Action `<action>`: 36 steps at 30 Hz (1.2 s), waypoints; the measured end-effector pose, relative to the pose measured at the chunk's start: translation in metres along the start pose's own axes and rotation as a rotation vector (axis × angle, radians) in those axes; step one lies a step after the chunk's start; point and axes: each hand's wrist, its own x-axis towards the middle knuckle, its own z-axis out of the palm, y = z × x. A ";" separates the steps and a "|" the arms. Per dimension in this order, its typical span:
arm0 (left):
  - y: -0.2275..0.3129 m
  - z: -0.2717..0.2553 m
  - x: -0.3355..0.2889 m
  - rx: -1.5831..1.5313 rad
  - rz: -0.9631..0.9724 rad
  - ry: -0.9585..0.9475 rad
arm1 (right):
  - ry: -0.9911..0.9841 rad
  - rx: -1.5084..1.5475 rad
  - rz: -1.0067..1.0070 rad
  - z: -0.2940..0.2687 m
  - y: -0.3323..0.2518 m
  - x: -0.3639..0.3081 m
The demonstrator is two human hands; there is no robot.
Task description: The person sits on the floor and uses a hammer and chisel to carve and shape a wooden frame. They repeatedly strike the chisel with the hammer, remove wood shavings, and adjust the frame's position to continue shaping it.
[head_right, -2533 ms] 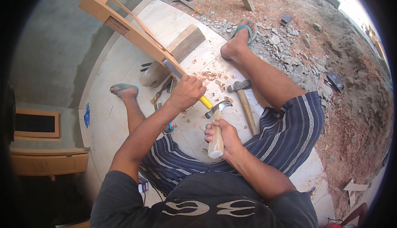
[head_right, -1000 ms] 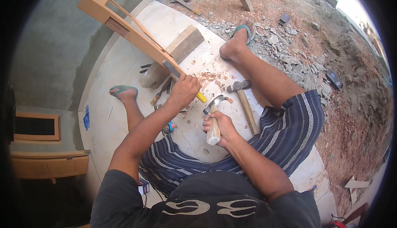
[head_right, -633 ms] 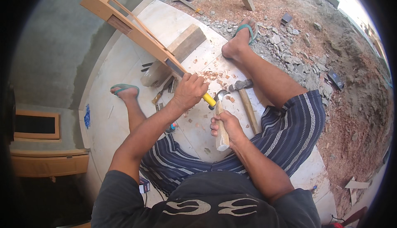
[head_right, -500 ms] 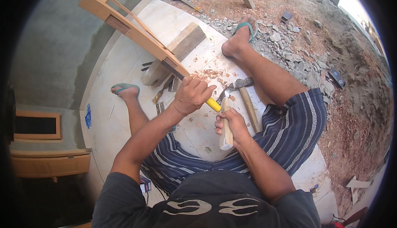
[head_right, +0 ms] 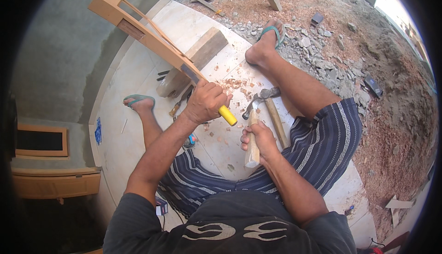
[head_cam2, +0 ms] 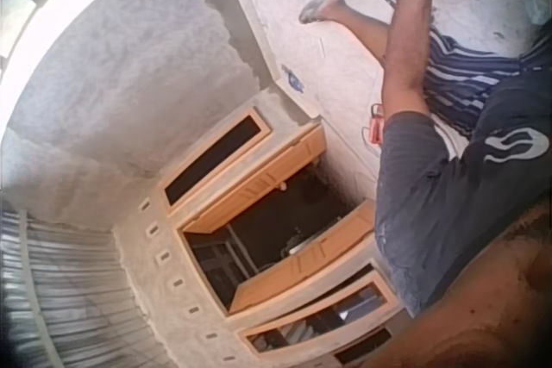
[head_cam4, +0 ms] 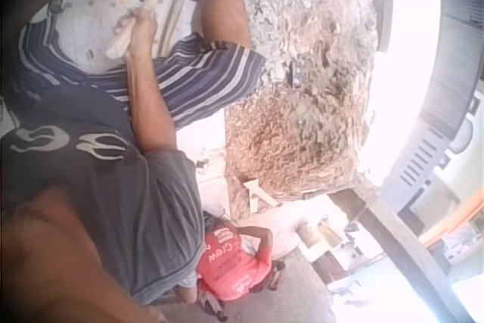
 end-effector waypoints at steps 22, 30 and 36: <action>-0.008 -0.032 0.013 -0.204 -0.061 -0.065 | -0.011 -0.766 -0.597 0.013 0.016 -0.018; -0.011 -0.024 0.012 -0.217 -0.096 -0.059 | -0.020 -0.680 -0.562 0.027 0.010 -0.027; -0.005 -0.024 0.018 -0.192 -0.092 -0.026 | -0.119 -0.582 -1.082 0.030 0.035 -0.006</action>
